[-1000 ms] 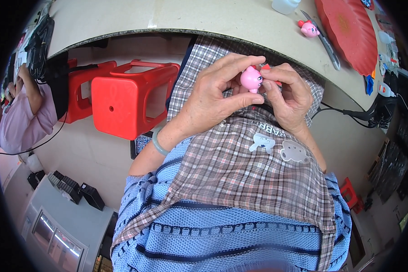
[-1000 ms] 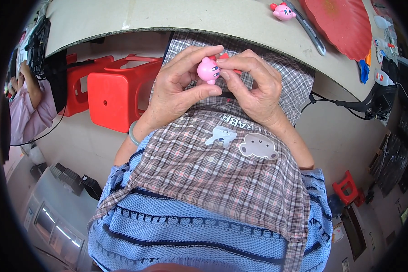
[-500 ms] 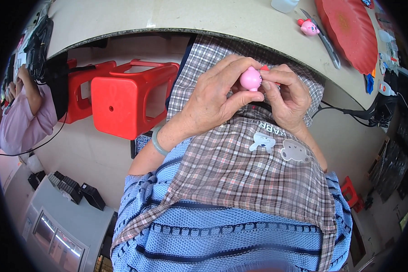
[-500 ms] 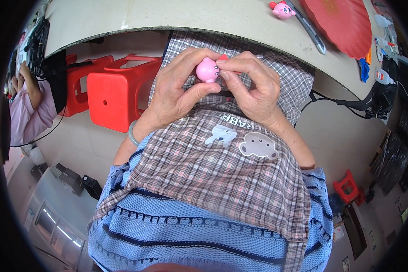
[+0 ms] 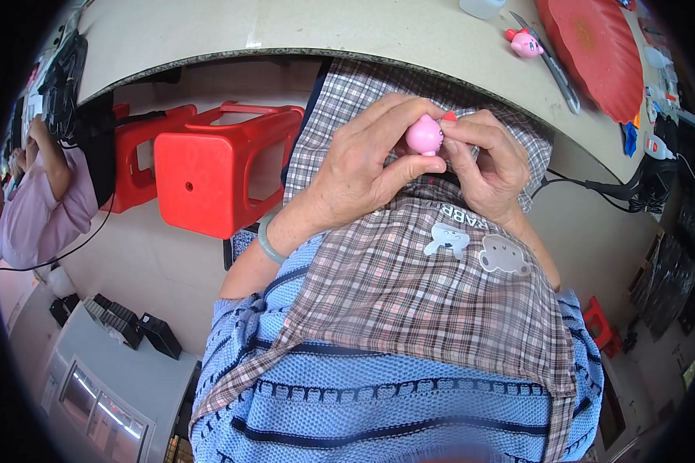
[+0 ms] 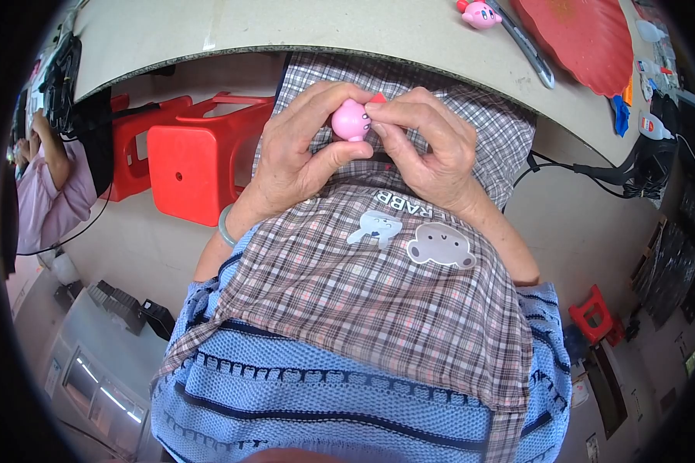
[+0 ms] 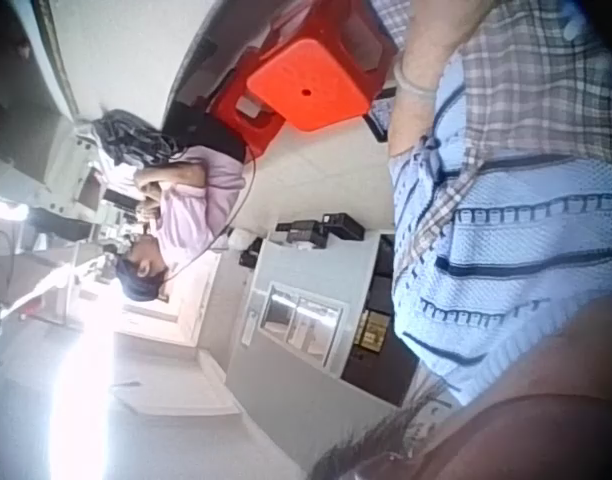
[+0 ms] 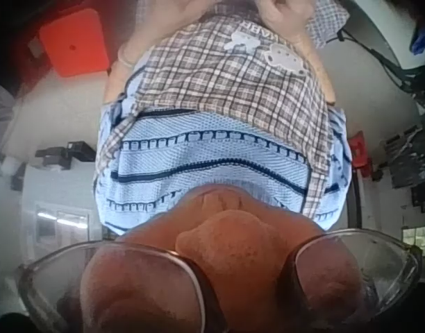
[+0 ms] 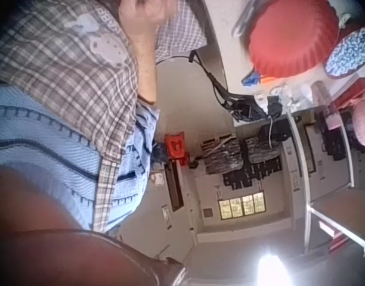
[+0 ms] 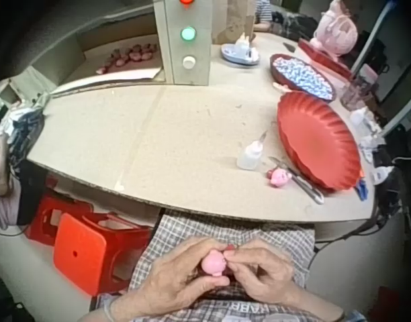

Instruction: The person assembles toy figurines by sanding small parts with sandpaper, wiping them with a cloth, applying glue from a bottle, and attaching the pieces to the figurine bodies by hand.

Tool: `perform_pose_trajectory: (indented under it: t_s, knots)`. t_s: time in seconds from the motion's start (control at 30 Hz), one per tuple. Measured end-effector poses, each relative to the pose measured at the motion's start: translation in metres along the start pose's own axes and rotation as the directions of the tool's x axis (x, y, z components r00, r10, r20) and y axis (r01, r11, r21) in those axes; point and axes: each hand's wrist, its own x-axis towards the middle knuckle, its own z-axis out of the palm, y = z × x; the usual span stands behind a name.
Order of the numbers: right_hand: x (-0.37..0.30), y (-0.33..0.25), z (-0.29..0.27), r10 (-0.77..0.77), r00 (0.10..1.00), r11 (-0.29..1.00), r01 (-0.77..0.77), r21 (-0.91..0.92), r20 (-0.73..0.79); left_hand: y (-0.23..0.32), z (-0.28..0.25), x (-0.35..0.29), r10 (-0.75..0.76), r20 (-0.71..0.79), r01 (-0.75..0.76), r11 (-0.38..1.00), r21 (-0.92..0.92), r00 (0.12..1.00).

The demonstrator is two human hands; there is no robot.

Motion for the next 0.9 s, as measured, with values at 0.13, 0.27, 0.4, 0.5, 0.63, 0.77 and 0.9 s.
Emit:
perform_pose_trajectory:
  t_s: [0.13, 0.27, 0.4, 0.5, 0.63, 0.77, 0.9]
  knots:
    - [0.003, 0.0, 0.002, -0.012, 1.0, 1.0, 0.012, 0.007, 0.003, 0.0, -0.002, -0.001, 0.013, -0.015, -0.012, 0.999, 0.031, 1.0]
    - [0.01, -0.004, -0.001, 0.007, 1.0, 1.0, -0.007, -0.002, 0.027, -0.001, -0.006, -0.002, 0.005, -0.044, -0.003, 0.999, 0.046, 0.999]
    - [0.014, -0.002, -0.003, 0.07, 0.997, 0.998, -0.07, 0.0, 0.022, -0.003, -0.01, -0.003, 0.027, -0.064, -0.024, 0.999, 0.049, 0.998]
    - [0.025, 0.001, 0.002, 0.051, 0.998, 0.999, -0.051, -0.008, -0.038, -0.003, -0.012, -0.004, 0.025, -0.084, -0.019, 0.997, 0.071, 0.996]
    - [0.052, 0.004, 0.013, 0.003, 1.0, 0.978, -0.005, -0.209, -0.01, -0.003, -0.016, -0.005, 0.028, -0.093, -0.02, 0.996, 0.092, 0.995]
    - [0.082, 0.018, 0.025, -0.165, 0.983, 0.926, 0.182, -0.331, 0.077, -0.001, -0.019, -0.006, 0.0, -0.111, 0.011, 0.995, 0.098, 0.994]
    - [0.1, 0.026, 0.036, -0.168, 0.975, 0.837, 0.22, -0.502, 0.147, -0.003, -0.023, -0.007, -0.021, -0.138, 0.034, 0.995, 0.093, 0.99]
